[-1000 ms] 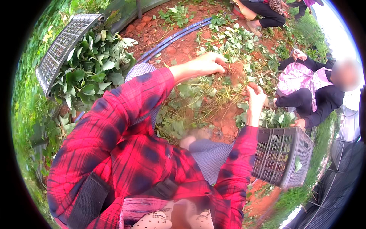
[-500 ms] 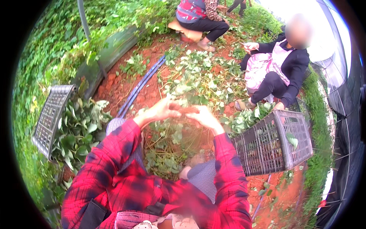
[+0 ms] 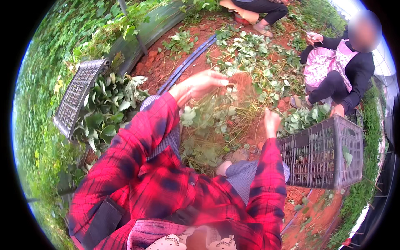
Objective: The person sits on the ground in a garden and sorts through a pile of harvested leafy green plants. They pick up bunches of plants, separate them, and place them into a black plastic crate nearby.
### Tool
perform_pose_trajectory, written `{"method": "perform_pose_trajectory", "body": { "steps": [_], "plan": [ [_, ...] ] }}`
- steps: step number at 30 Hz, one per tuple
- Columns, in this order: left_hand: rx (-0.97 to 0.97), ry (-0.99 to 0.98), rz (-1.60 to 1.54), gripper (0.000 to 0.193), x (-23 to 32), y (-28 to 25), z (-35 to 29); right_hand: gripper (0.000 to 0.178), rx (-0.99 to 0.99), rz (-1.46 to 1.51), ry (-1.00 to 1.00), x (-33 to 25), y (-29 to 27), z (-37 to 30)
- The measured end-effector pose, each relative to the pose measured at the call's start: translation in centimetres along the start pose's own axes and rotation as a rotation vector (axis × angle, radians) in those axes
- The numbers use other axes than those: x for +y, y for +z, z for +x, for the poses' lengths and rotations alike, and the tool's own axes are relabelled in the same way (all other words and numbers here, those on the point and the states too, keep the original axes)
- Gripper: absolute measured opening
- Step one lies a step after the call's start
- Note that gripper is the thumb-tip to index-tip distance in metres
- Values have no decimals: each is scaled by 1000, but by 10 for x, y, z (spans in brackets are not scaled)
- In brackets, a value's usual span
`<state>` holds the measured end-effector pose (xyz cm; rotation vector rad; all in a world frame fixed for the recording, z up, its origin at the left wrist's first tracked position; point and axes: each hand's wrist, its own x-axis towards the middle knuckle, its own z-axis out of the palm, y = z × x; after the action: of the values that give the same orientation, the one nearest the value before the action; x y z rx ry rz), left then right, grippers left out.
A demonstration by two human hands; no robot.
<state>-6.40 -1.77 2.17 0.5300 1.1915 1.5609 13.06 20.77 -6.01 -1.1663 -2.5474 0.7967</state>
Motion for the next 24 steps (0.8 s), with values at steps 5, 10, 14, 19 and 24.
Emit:
{"method": "perform_pose_trajectory", "body": {
  "steps": [5, 10, 14, 19, 24],
  "plan": [
    [-57, 41, -170, 23, 8, 2, -1, 34, -169, -299, -312, -34, -2, -24],
    [-152, 32, 4, 23, -14, -9, 17, 47, -6, 573, -453, -133, -33, -37],
    [-81, -35, 60, 24, -8, 19, 11, 28, -136, 804, -360, -139, -16, -16],
    [-56, -11, 7, 21, -16, 14, 15, 16, -104, 918, -60, -124, -11, 11],
    [23, -48, -109, 16, -9, 17, 9, 22, 28, 1039, 150, -85, -17, 8]
  ]
}}
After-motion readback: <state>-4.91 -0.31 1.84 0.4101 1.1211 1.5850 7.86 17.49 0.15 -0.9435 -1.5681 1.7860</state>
